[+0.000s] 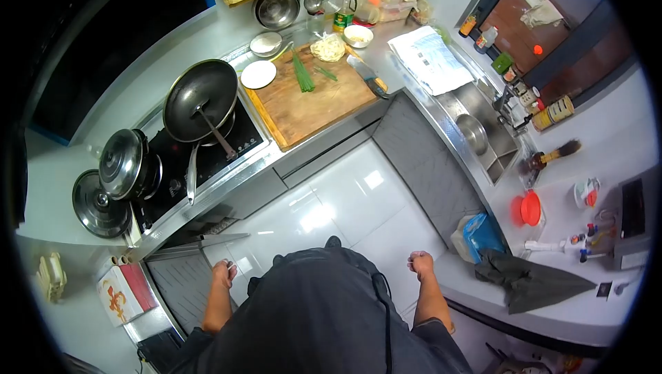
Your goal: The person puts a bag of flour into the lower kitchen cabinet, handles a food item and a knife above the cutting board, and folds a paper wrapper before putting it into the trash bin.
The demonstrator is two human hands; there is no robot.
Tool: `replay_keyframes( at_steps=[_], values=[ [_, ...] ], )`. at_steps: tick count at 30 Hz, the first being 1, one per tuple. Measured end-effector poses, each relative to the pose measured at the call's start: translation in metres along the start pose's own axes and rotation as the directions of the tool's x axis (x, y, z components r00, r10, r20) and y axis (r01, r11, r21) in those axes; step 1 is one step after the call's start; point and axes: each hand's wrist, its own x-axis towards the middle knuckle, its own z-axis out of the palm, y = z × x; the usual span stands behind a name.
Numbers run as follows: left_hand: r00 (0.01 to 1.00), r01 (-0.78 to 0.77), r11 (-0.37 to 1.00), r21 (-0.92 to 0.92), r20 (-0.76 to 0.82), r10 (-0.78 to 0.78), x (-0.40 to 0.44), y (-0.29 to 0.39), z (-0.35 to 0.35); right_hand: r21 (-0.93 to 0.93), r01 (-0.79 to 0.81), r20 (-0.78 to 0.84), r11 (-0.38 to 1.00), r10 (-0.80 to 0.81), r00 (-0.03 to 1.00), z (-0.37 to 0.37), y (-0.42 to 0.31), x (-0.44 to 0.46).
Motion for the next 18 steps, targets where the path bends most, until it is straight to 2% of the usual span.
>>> replay_keyframes(
  at_steps=[6, 11, 13, 14, 16, 18],
  values=[
    [0.999, 0.007, 0.998, 0.055, 0.039, -0.009, -0.038, -0.002, 0.048, -0.020, 0.073, 0.087, 0.997, -0.071, 0.994, -0.005, -0.053, 0.040],
    [0.991, -0.052, 0.987, 0.152, 0.130, 0.032, -0.060, 0.041, 0.112, -0.045, 0.122, 0.087, 0.991, -0.118, 0.989, -0.007, -0.078, 0.062],
    [0.965, -0.176, 0.962, 0.208, 0.230, 0.127, -0.067, 0.066, 0.146, -0.030, 0.126, 0.072, 0.992, -0.124, 0.990, -0.006, -0.085, 0.073],
    [0.963, -0.177, 0.960, 0.217, 0.239, 0.123, -0.068, 0.081, 0.166, -0.040, 0.142, 0.068, 0.989, -0.139, 0.988, -0.005, -0.088, 0.081],
    [0.890, -0.348, 0.900, 0.262, 0.393, 0.230, -0.075, 0.105, 0.202, -0.050, 0.132, 0.047, 0.990, -0.130, 0.990, -0.007, -0.084, 0.081],
    [0.862, -0.372, 0.889, 0.268, 0.455, 0.224, -0.079, 0.130, 0.244, -0.077, 0.157, 0.002, 0.985, -0.157, 0.988, -0.010, -0.104, 0.083]
  ],
)
